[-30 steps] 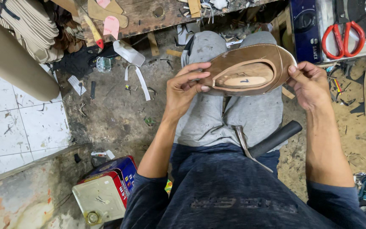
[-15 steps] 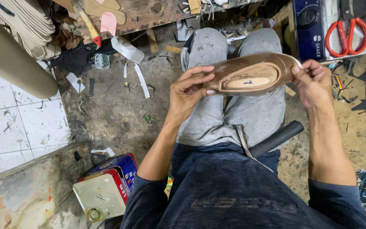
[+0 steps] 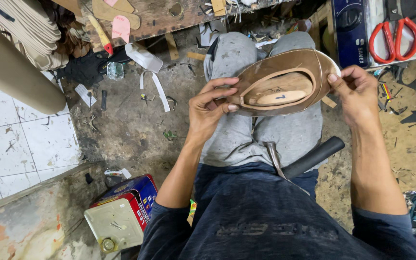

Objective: The person uses a hammer to tap the edges of a metallic shoe upper, then places a wooden shoe last inside and secures it with a strap. The person continues to hammer the shoe upper around the last to shape it.

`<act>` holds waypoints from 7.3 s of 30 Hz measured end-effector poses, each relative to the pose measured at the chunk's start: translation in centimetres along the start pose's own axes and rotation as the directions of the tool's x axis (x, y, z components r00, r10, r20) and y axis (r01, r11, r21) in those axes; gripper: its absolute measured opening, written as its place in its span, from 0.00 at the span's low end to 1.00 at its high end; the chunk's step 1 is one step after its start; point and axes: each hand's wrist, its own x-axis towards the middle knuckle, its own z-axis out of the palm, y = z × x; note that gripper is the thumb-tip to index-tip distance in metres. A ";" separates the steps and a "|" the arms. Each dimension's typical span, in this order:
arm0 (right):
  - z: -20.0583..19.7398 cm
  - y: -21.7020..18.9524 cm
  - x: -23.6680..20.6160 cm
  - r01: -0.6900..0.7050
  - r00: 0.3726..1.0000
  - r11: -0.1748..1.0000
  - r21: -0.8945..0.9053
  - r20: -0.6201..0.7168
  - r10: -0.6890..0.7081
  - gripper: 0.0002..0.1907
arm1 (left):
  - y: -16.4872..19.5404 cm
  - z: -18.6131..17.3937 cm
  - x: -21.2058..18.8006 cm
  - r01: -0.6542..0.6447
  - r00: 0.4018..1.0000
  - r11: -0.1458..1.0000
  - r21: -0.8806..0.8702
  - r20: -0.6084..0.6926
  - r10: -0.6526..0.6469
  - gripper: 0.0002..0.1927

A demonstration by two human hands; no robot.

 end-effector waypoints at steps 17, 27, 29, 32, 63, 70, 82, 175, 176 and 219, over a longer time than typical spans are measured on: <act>-1.3 2.0 1.0 0.006 1.000 1.000 -0.022 -0.024 -0.007 0.08 | -0.3 1.1 -0.7 -0.042 0.999 0.992 0.117 0.027 0.039 0.20; -1.3 2.2 0.9 -0.023 1.000 0.999 0.040 -0.011 0.023 0.08 | -0.2 0.3 -0.6 0.033 0.999 0.998 0.045 0.032 -0.035 0.19; -1.3 2.4 0.9 -0.003 1.000 1.000 -0.004 -0.026 0.002 0.08 | -0.2 0.5 -0.7 0.010 0.999 0.996 0.086 0.032 -0.013 0.19; -1.4 2.5 1.0 -0.004 1.000 1.000 0.005 -0.005 0.004 0.09 | -0.2 0.9 -0.9 -0.042 0.999 0.981 0.190 0.030 0.037 0.20; 0.1 -0.9 0.3 -0.030 0.999 0.986 -0.164 -0.018 0.028 0.10 | -0.2 -1.5 0.0 -0.029 0.992 0.853 0.520 -0.090 0.089 0.15; -0.1 -0.7 0.5 -0.021 1.000 0.997 -0.070 0.012 0.022 0.09 | -2.1 -2.6 -0.4 -0.043 0.989 0.882 0.470 -0.108 0.105 0.16; -2.1 3.7 2.4 -0.224 0.954 0.861 0.457 0.283 0.098 0.04 | -3.9 -4.1 -0.3 -0.013 0.992 0.941 0.339 -0.115 0.055 0.15; 20.1 -14.1 -4.5 0.675 0.693 0.618 -0.402 0.058 -0.718 0.37 | 7.0 8.0 6.8 -0.318 0.876 0.879 0.354 -0.245 0.416 0.21; 20.1 -14.0 -4.5 0.678 0.688 0.613 -0.406 0.055 -0.724 0.38 | 6.9 7.9 6.9 -0.319 0.875 0.881 0.350 -0.249 0.416 0.21; 6.9 -31.4 -11.8 -0.159 0.642 0.133 -0.978 0.000 0.767 0.17 | 5.5 13.5 2.1 -0.735 0.677 0.422 0.531 0.538 0.502 0.26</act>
